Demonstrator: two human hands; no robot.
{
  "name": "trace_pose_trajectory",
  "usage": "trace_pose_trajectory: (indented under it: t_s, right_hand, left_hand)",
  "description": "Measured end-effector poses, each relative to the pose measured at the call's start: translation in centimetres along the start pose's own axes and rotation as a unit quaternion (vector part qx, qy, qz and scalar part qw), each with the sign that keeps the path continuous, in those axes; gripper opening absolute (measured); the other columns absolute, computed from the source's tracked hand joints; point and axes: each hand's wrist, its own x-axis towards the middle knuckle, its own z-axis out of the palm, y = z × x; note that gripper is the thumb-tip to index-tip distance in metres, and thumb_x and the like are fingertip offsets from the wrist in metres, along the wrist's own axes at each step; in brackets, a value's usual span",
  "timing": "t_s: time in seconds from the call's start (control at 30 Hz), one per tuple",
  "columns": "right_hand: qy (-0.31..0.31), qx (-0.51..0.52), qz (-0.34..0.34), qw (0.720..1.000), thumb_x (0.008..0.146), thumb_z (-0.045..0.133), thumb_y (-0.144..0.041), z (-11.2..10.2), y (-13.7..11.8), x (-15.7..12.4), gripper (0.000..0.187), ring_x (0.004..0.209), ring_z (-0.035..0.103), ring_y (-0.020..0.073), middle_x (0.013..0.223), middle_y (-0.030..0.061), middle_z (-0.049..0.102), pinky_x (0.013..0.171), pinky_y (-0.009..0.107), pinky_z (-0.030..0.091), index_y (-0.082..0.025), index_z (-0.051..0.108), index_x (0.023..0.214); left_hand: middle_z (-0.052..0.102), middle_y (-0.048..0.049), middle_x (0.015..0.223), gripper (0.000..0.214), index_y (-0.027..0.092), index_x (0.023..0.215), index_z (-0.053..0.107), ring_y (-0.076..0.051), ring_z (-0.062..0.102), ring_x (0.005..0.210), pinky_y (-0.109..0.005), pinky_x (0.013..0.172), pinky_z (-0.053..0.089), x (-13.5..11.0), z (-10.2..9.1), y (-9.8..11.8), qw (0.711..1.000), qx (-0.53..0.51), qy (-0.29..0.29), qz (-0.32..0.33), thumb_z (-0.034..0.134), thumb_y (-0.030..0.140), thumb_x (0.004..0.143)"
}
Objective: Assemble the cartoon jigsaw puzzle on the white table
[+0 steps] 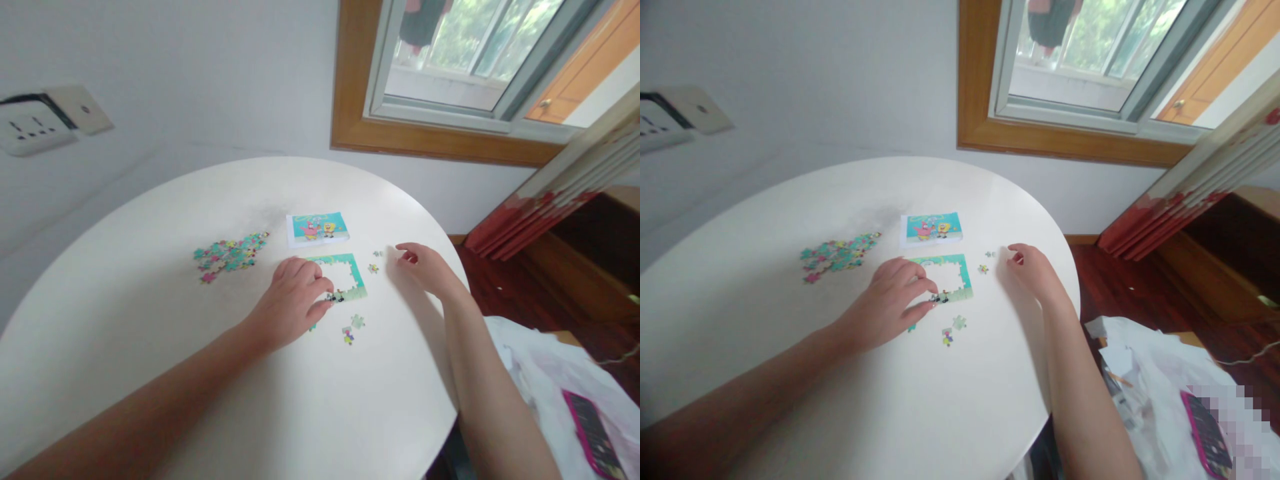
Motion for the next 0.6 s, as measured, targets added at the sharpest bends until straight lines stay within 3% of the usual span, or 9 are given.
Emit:
trace_pose_trajectory:
  t_s: [0.17,0.3,0.47,0.6]
  right_hand:
    - [-0.039,0.015,-0.077,0.996,0.078,0.057,-0.011,0.6,-0.3,-0.2,0.030,0.076,0.060,0.0142,0.092,0.0067,0.067,0.074,0.025,0.045,-0.015,0.074,0.102]
    - [-0.077,0.040,-0.133,0.987,0.077,0.060,-0.012,1.0,-0.8,-0.4,0.029,0.078,0.060,0.0142,0.096,0.0067,0.064,0.078,0.026,0.046,-0.019,0.075,0.102]
    - [-0.053,0.020,-0.119,0.991,0.077,0.063,-0.013,1.4,-0.9,-0.3,0.033,0.074,0.059,0.0134,0.092,0.0060,0.064,0.076,0.026,0.046,-0.018,0.072,0.108]
    - [-0.046,0.014,-0.108,0.993,0.077,0.069,-0.028,1.7,-0.9,-0.1,0.028,0.074,0.059,0.0148,0.089,0.0057,0.064,0.074,0.028,0.046,-0.018,0.072,0.103]
  left_hand:
    - [0.056,-0.0066,0.098,0.015,0.021,0.100,0.066,-0.026,0.049,0.101,-0.047,0.098,0.035,0.0,-0.4,0.0,1.000,0.009,0.024,0.005,0.058,0.027,0.089]
    - [0.057,-0.0068,0.100,0.017,0.020,0.104,0.064,-0.025,0.050,0.103,-0.045,0.100,0.035,-0.3,-1.3,-0.6,0.998,0.020,0.064,-0.003,0.054,0.024,0.091]
    - [0.057,-0.0072,0.102,0.018,0.020,0.107,0.063,-0.025,0.051,0.104,-0.045,0.099,0.037,-1.1,-2.4,-2.2,0.997,0.032,0.076,-0.012,0.052,0.024,0.092]
    - [0.056,-0.0074,0.102,0.018,0.020,0.106,0.063,-0.025,0.051,0.103,-0.044,0.098,0.039,-1.5,-3.1,-3.2,0.997,0.031,0.075,0.017,0.051,0.024,0.093]
